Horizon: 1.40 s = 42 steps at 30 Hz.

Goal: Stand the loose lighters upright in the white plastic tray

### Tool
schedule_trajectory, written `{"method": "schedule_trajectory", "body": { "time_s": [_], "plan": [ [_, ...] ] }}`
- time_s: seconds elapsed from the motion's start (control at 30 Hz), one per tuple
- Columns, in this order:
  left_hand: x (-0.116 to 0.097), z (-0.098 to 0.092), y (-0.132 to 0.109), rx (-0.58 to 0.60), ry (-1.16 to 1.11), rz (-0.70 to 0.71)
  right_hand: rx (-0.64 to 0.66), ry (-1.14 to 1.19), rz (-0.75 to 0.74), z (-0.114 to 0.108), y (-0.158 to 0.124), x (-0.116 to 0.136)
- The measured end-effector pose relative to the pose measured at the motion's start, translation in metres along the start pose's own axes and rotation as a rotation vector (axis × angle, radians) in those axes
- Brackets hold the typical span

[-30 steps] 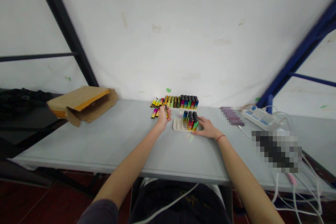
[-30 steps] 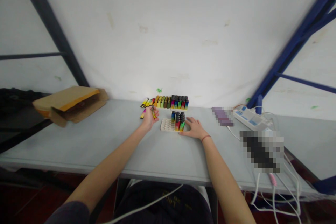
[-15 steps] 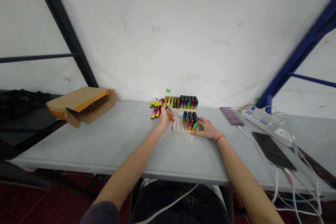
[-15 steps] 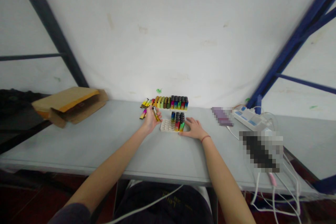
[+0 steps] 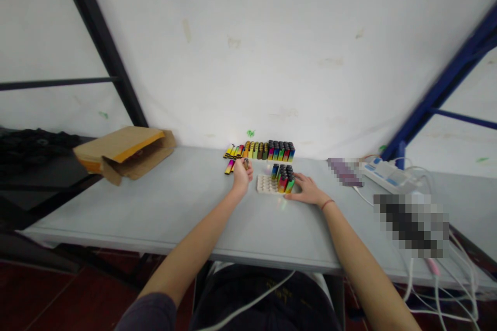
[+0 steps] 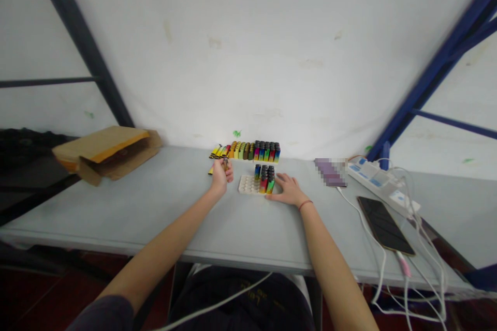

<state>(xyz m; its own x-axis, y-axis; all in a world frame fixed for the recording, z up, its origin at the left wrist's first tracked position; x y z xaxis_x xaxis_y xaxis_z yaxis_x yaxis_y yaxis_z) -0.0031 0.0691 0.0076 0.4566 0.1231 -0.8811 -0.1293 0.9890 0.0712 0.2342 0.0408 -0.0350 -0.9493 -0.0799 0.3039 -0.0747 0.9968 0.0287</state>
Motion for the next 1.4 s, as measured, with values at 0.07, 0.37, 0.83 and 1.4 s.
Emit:
{"method": "schedule_trajectory", "body": {
  "time_s": [0.07,0.37,0.83,1.4],
  "plan": [
    [0.002,0.001,0.000,0.013,0.009,-0.019,0.003,0.000,0.005,0.000,0.000,0.000],
    [0.008,0.019,0.000,0.189,0.145,0.178,0.003,-0.009,0.008,0.002,0.001,-0.001],
    [0.007,0.049,-0.018,0.575,0.492,0.541,0.009,-0.009,0.031,0.005,0.002,-0.004],
    [-0.013,0.052,-0.022,0.609,0.630,0.744,0.024,-0.011,0.028,0.005,0.002,-0.003]
  ]
}}
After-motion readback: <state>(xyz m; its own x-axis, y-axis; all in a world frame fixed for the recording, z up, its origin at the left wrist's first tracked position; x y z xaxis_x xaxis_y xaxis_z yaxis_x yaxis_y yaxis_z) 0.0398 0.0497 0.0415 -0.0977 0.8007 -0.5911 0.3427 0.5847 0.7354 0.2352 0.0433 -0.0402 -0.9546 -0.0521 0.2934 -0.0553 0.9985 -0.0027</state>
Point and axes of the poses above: each hand's wrist, its own y-axis towards the middle knuckle, its own z-axis out of the palm, x = y × z, the point moved 9 cm from there along y, towards the middle knuckle, and after that the axes turned 14 degrees about z, right-handed, at the moved point
